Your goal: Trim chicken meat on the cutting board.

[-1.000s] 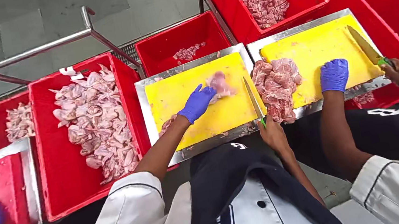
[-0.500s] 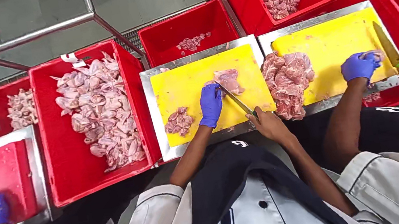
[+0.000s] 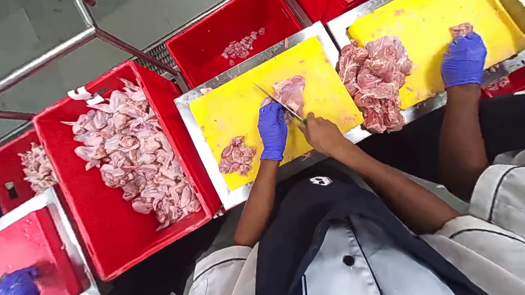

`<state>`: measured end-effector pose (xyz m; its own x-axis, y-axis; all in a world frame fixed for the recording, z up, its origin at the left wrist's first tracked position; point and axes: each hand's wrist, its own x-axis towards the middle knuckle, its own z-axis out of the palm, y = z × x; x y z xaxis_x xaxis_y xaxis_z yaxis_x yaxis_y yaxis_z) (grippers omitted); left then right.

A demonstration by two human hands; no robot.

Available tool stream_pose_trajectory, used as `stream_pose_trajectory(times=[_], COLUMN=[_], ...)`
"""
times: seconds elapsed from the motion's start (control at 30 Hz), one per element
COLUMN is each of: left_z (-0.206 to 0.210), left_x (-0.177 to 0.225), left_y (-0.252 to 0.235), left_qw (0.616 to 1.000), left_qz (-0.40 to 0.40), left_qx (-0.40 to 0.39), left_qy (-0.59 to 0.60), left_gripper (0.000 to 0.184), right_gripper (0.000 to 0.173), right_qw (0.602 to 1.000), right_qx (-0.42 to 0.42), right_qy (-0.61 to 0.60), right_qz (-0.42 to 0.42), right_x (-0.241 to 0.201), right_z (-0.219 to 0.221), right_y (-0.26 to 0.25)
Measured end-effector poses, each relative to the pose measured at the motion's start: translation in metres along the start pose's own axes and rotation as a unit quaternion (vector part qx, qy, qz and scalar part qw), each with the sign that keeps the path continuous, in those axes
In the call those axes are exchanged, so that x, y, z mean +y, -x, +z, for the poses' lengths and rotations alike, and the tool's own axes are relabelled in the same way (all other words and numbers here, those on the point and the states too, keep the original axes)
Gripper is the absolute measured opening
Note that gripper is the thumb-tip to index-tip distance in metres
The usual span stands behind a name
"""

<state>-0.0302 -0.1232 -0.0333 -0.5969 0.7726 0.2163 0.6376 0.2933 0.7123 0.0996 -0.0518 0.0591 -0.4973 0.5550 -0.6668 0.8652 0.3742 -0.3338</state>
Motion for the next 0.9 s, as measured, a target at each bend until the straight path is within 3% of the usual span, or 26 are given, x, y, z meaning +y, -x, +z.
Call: stream_pose_trajectory(times=[0.1, 0.17, 0.27, 0.33, 0.47, 0.57, 0.63, 0.73, 0.8, 0.9], left_z=[0.000, -0.013, -0.036, -0.041, -0.049, -0.055, -0.063, -0.068, -0.058, -0.040], left_x=[-0.007, -0.009, -0.006, 0.003, 0.024, 0.026, 0.040, 0.055, 0.053, 0.043], left_y=[0.001, -0.002, -0.025, -0.036, -0.047, -0.042, -0.038, -0.026, 0.003, 0.060], left_qw=[0.997, 0.995, 0.980, 0.965, 0.939, 0.937, 0.903, 0.842, 0.819, 0.805], left_qz=[-0.014, -0.071, -0.176, -0.187, -0.197, -0.234, -0.255, -0.283, -0.324, -0.404], left_qx=[0.041, 0.046, -0.055, -0.142, -0.269, -0.210, -0.090, 0.067, 0.049, -0.098], left_qy=[0.064, 0.055, -0.071, -0.121, -0.080, 0.151, 0.333, 0.454, 0.471, 0.422], left_gripper=[0.017, 0.030, 0.046, 0.038, 0.035, 0.026, 0.019, 0.026, 0.035, 0.030], right_gripper=[0.061, 0.063, 0.061, 0.061, 0.062, 0.063, 0.062, 0.060, 0.059, 0.060], right_qw=[0.997, 0.995, 0.997, 0.999, 0.997, 0.989, 0.988, 0.989, 0.990, 0.991], right_qx=[-0.043, -0.063, -0.045, -0.013, 0.063, 0.088, 0.094, 0.092, 0.092, 0.089], right_qy=[0.013, 0.030, 0.054, 0.042, -0.043, -0.099, -0.098, -0.090, -0.082, -0.071], right_qz=[0.057, 0.074, 0.042, 0.010, 0.030, 0.067, 0.076, 0.078, 0.074, 0.068], right_x=[0.051, 0.072, 0.081, 0.084, 0.090, 0.091, 0.088, 0.085, 0.084, 0.082], right_z=[0.014, 0.014, 0.005, 0.001, -0.003, -0.006, -0.006, -0.007, -0.008, -0.006], right_y=[0.051, 0.074, 0.070, 0.049, 0.016, 0.013, 0.014, 0.012, 0.011, 0.016])
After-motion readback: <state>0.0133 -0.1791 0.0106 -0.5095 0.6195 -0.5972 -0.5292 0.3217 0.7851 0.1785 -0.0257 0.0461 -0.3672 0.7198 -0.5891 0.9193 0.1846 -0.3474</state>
